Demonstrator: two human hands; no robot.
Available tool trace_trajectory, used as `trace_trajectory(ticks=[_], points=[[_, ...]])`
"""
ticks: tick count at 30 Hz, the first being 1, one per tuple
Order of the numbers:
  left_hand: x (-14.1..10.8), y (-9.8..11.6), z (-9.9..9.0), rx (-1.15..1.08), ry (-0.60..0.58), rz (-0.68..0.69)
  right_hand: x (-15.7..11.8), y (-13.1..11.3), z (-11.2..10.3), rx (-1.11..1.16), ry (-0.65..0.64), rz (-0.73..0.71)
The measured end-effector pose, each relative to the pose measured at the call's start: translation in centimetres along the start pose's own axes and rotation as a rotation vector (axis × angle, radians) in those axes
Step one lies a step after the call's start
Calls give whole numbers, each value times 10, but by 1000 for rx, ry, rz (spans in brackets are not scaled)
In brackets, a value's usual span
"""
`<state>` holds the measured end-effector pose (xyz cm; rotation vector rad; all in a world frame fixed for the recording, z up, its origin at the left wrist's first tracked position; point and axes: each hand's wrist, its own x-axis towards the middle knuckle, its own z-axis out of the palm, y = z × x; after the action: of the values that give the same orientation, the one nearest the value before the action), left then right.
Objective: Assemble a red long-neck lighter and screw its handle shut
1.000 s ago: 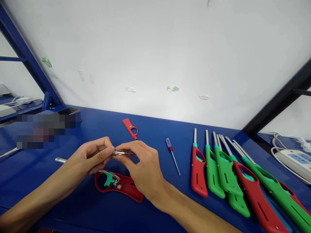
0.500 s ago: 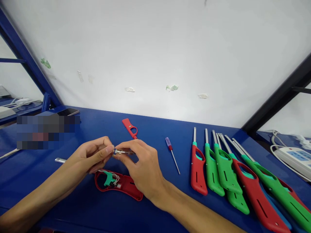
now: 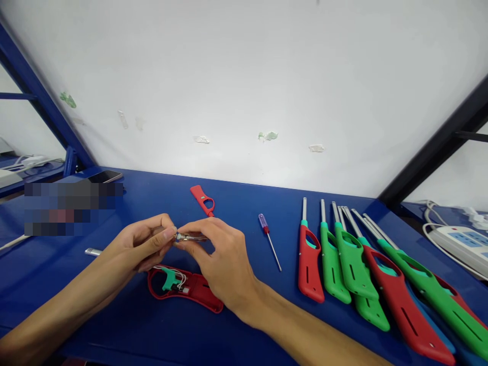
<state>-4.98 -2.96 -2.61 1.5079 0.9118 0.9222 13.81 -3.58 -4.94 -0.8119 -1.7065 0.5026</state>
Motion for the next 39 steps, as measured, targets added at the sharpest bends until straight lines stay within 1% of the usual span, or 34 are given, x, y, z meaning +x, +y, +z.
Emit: trace_trajectory(ticks=[6, 12, 20, 24, 28, 33, 39], points=[[-2, 1, 1, 11, 27, 3, 0, 1, 0, -7, 6, 12], [-1, 2, 1, 5, 23, 8, 0, 2, 0, 10, -3, 19], [-1, 0, -1, 86, 38, 17, -2, 4, 2, 40, -6, 10], [-3, 0, 1, 90, 53, 29, -2, 4, 3, 29, -7, -9], [-3, -1, 1, 89, 41, 17, -2, 5, 2, 6, -19, -20], [-3, 1, 0, 123, 23, 17, -4, 6, 2, 28, -44, -37], [-2, 5, 0, 121, -4, 30, -4, 6, 2, 26, -59, -24]])
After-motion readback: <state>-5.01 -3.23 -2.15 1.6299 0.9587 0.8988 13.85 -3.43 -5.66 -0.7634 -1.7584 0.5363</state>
